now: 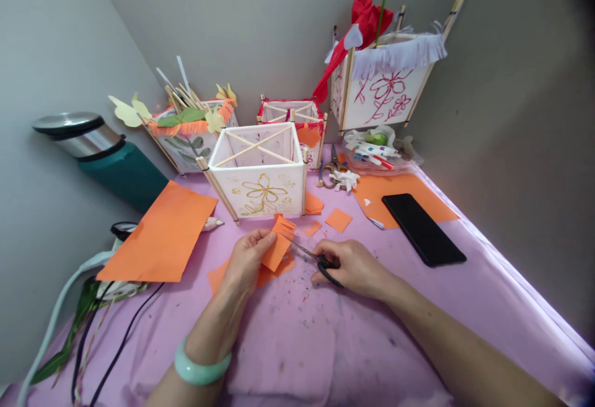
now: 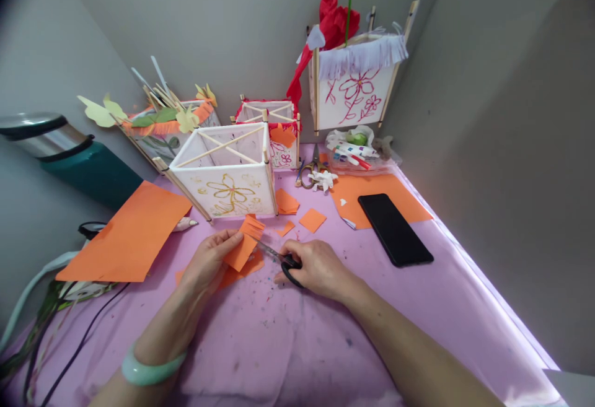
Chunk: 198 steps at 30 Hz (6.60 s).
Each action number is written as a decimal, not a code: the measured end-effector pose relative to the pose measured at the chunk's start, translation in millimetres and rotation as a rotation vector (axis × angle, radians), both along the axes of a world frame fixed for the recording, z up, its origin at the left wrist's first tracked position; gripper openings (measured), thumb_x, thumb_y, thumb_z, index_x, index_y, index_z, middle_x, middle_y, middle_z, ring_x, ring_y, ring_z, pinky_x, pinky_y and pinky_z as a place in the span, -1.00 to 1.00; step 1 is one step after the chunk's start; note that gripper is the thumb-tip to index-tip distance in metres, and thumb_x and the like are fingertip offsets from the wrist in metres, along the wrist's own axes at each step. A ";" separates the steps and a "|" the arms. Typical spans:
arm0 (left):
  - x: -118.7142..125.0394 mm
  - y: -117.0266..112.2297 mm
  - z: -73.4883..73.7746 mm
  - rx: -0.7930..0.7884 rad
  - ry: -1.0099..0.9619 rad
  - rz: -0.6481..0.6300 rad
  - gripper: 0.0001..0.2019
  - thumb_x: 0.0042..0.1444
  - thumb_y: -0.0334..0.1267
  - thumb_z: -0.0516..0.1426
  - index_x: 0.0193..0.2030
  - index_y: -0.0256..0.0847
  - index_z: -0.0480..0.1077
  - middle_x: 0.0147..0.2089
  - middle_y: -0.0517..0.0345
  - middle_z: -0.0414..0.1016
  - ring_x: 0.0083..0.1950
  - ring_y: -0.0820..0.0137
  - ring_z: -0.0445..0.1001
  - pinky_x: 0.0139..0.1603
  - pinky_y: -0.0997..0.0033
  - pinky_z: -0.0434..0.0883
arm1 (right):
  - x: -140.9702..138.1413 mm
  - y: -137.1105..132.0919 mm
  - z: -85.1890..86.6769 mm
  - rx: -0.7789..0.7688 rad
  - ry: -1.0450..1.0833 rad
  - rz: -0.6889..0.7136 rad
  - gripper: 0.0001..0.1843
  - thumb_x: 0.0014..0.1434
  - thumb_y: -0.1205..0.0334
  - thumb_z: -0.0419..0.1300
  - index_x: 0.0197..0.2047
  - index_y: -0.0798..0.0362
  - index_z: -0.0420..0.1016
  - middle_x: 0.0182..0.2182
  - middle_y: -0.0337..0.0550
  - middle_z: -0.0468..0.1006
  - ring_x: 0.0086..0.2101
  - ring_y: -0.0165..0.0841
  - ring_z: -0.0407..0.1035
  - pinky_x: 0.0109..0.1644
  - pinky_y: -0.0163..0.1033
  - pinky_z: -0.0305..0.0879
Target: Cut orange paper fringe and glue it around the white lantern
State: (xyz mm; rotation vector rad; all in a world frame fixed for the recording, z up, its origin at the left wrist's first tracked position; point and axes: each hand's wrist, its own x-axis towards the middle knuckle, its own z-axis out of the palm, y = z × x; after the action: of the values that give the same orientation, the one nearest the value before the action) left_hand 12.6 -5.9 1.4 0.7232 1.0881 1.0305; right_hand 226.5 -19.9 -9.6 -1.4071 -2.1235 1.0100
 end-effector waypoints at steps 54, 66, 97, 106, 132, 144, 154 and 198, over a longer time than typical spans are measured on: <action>4.6 -1.2 -0.6 -0.024 -0.019 -0.031 -0.72 -0.13 -0.16 0.33 -0.39 -0.31 0.40 -0.50 0.03 0.55 -0.50 0.35 0.49 -0.37 0.28 0.48 | -0.6 -1.0 5.1 0.010 -0.018 0.009 -0.64 -0.05 -0.04 0.36 -0.29 0.02 0.47 -0.56 -0.37 0.36 -0.53 -0.50 0.19 -0.45 -0.40 -0.01; 2.9 -0.7 -0.5 -0.013 -0.006 -0.018 -0.73 -0.11 -0.16 0.31 -0.38 -0.31 0.40 -0.49 0.05 0.55 -0.49 0.37 0.49 -0.36 0.32 0.46 | -1.0 -0.4 2.4 0.006 -0.033 0.002 -0.63 -0.06 -0.05 0.37 -0.29 0.03 0.47 -0.57 -0.38 0.35 -0.54 -0.50 0.18 -0.45 -0.41 -0.02; 4.9 -0.8 -2.5 0.007 0.037 0.005 -0.68 -0.19 -0.13 0.34 -0.40 -0.33 0.43 -0.49 0.06 0.54 -0.51 0.39 0.47 -0.44 0.41 0.39 | -1.9 -1.2 3.4 0.018 -0.046 -0.004 -0.65 -0.04 -0.05 0.36 -0.30 0.02 0.48 -0.56 -0.36 0.39 -0.53 -0.48 0.22 -0.44 -0.39 -0.02; 4.5 -0.3 -4.6 0.001 0.041 0.011 -0.71 -0.18 -0.16 0.34 -0.41 -0.32 0.43 -0.49 0.07 0.55 -0.51 0.40 0.47 -0.44 0.43 0.39 | -3.9 -1.5 5.3 0.012 -0.064 -0.009 -0.69 -0.04 0.01 0.37 -0.31 0.03 0.47 -0.57 -0.35 0.40 -0.54 -0.47 0.23 -0.44 -0.39 -0.01; -0.7 3.3 -6.5 0.045 0.087 0.090 -0.66 -0.16 -0.10 0.32 -0.35 -0.33 0.42 -0.47 0.07 0.54 -0.47 0.36 0.48 -0.36 0.37 0.41 | 2.2 -0.1 10.2 -0.077 -0.015 0.016 -0.61 -0.08 -0.04 0.37 -0.27 0.02 0.48 -0.56 -0.36 0.35 -0.51 -0.47 0.22 -0.44 -0.39 0.03; 2.4 2.1 -2.4 0.040 0.071 0.072 -0.65 -0.17 -0.10 0.33 -0.36 -0.35 0.43 -0.48 0.04 0.55 -0.49 0.37 0.48 -0.41 0.40 0.41 | 0.9 2.1 1.8 -0.008 -0.022 0.012 -0.60 -0.07 -0.05 0.38 -0.27 0.04 0.47 -0.56 -0.37 0.37 -0.52 -0.48 0.22 -0.43 -0.40 0.03; 1.2 1.2 -1.3 -0.018 -0.017 0.006 -0.68 -0.16 -0.14 0.33 -0.37 -0.35 0.44 -0.47 -0.03 0.56 -0.47 0.29 0.52 -0.32 0.20 0.50 | 0.8 0.3 -1.8 0.061 -0.053 0.006 -0.63 -0.07 -0.03 0.38 -0.28 0.03 0.48 -0.57 -0.38 0.38 -0.53 -0.49 0.20 -0.43 -0.40 0.01; 3.5 -1.7 -1.2 -0.047 -0.015 -0.026 -0.72 -0.14 -0.16 0.32 -0.39 -0.31 0.41 -0.50 0.05 0.53 -0.50 0.35 0.48 -0.29 0.17 0.49 | -3.8 -1.8 3.3 0.045 -0.070 -0.008 -0.67 -0.04 -0.02 0.36 -0.30 0.02 0.47 -0.56 -0.36 0.39 -0.53 -0.48 0.23 -0.43 -0.39 0.00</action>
State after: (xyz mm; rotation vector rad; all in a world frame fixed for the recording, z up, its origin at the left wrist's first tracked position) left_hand 16.0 -7.6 0.2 0.6895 1.0842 0.9837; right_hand 222.7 -21.7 -6.3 -1.4479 -2.1749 0.9175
